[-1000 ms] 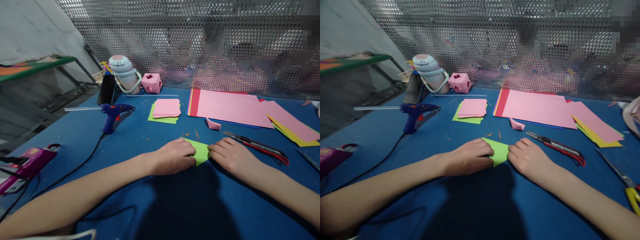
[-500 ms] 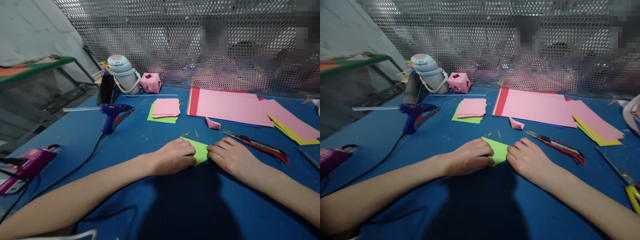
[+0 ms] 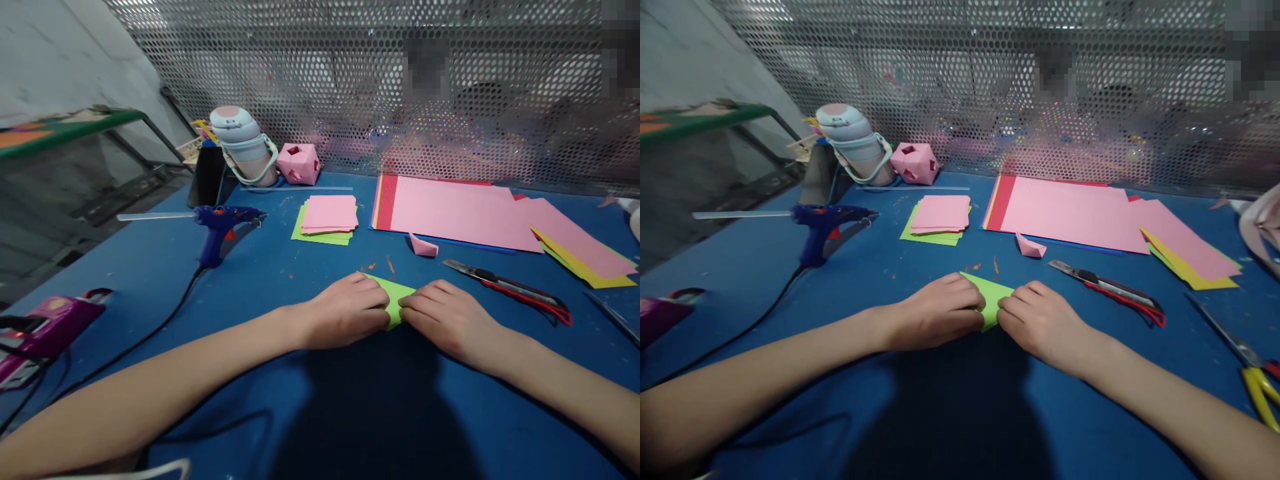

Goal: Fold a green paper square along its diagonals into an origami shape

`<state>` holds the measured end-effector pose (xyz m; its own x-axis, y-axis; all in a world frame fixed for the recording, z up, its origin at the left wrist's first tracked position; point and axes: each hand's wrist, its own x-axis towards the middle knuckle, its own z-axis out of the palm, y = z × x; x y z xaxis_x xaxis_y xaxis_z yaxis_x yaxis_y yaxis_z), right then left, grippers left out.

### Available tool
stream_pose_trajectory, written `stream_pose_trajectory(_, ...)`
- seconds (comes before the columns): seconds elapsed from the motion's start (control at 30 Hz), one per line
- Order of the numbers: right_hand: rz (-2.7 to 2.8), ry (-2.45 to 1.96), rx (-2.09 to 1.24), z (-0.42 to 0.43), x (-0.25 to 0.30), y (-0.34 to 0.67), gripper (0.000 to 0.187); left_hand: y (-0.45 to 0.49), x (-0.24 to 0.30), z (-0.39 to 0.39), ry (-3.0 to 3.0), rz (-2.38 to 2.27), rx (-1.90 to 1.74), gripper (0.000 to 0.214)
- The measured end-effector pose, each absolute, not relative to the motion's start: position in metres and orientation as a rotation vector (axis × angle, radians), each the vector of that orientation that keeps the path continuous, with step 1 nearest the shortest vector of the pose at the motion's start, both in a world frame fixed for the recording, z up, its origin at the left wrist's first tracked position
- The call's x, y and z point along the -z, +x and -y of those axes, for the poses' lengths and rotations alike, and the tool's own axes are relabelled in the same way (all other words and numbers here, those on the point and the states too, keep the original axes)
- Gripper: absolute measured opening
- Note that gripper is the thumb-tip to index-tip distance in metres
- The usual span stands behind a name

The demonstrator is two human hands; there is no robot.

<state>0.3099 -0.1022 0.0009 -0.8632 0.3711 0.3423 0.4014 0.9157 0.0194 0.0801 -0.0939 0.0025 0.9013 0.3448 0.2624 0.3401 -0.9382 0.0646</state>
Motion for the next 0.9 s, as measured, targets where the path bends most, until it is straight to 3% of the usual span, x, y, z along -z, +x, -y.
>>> stream_pose_trajectory(0.27, 2.683, -0.731, -0.136, 0.1092, 0.0050, 0.3038, 0.031, 0.0795, 0.0001, 0.0918, 3.031, -0.483, -0.476, 0.024)
stream_pose_trajectory(0.9, 2.656, -0.809, -0.106, 0.1116, 0.0077, 0.2998, 0.028, 0.0793, -0.0005, 0.0924, 3.047, -0.523, -0.344, 0.026)
